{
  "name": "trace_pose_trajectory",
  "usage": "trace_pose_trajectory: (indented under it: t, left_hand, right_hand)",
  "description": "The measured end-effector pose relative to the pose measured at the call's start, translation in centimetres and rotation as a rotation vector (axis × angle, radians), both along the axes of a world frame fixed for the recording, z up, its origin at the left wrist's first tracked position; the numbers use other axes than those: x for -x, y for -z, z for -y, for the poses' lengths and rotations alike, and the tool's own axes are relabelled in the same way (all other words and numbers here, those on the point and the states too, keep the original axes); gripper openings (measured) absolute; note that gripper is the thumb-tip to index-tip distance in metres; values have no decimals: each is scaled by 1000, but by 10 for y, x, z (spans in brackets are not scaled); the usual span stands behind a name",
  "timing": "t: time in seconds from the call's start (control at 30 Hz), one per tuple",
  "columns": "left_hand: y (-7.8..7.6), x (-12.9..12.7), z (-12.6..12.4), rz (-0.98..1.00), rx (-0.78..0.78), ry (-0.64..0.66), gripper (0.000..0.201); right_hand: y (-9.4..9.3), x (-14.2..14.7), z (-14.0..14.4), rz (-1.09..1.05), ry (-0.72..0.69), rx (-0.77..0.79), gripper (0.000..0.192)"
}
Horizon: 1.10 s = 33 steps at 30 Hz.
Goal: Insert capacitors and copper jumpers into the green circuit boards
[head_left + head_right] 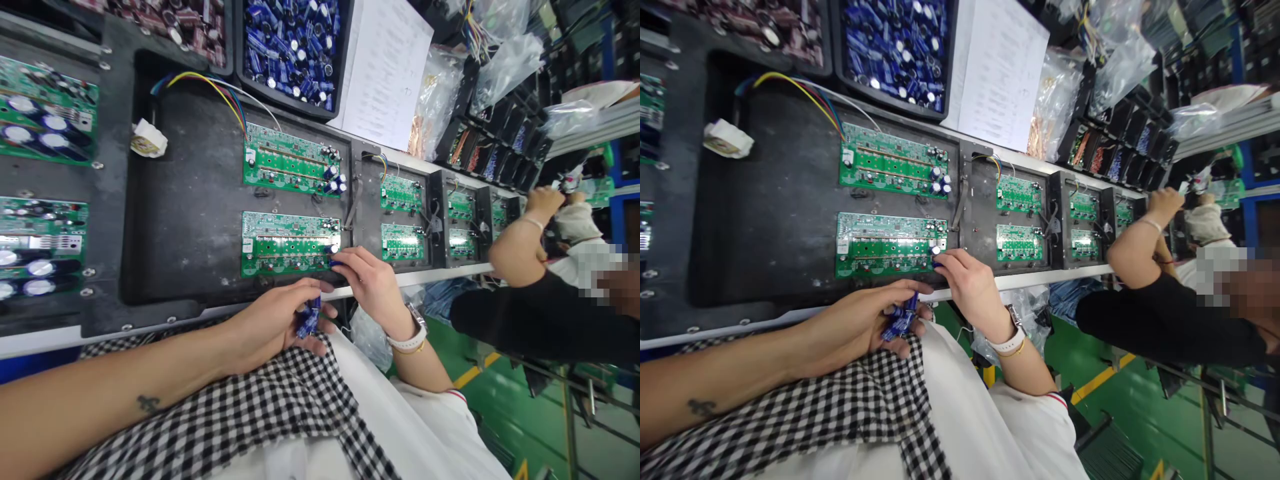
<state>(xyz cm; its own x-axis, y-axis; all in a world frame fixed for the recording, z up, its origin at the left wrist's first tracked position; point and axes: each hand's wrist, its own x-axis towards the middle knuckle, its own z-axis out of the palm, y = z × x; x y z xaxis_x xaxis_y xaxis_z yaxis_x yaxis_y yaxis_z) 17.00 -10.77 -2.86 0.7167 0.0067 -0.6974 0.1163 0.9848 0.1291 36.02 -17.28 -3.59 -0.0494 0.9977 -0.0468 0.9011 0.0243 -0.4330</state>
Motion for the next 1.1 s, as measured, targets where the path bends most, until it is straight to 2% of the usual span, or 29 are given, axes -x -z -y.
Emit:
trace_pose_trajectory:
  t: [0.1, 0.23, 0.53, 0.67, 0.73, 0.83, 0.93, 1.0, 1.1]
  left_hand:
    - [0, 2, 0, -1, -28, 6, 19]
    - [0, 5, 2, 3, -82, 26, 13]
    - [-4, 5, 1, -28, -87, 83, 28]
    - [0, 2, 0, -51, -68, 118, 37]
    - [3, 0, -1, -58, -57, 133, 43]
    - [5, -4, -2, -63, -16, 189, 52]
    - [3, -8, -2, -28, 12, 242, 54]
    - [-1, -10, 0, -11, 6, 193, 48]
    - [-6, -10, 2, 12, -36, 98, 29]
  right_hand:
    - [4, -2, -1, 59, -30, 11, 18]
    - [1, 1, -2, 137, -63, 12, 20]
    - [2, 1, 2, 265, -154, -4, 24]
    - [4, 2, 4, 293, -215, -34, 25]
    - [0, 5, 6, 250, -160, -93, 26]
    - [-19, 12, 14, 65, -25, -160, 31]
    - [-37, 17, 21, -158, -101, -87, 32]
    - [-38, 15, 20, -165, -69, -75, 28]
    - [-22, 4, 11, -46, 120, -100, 23]
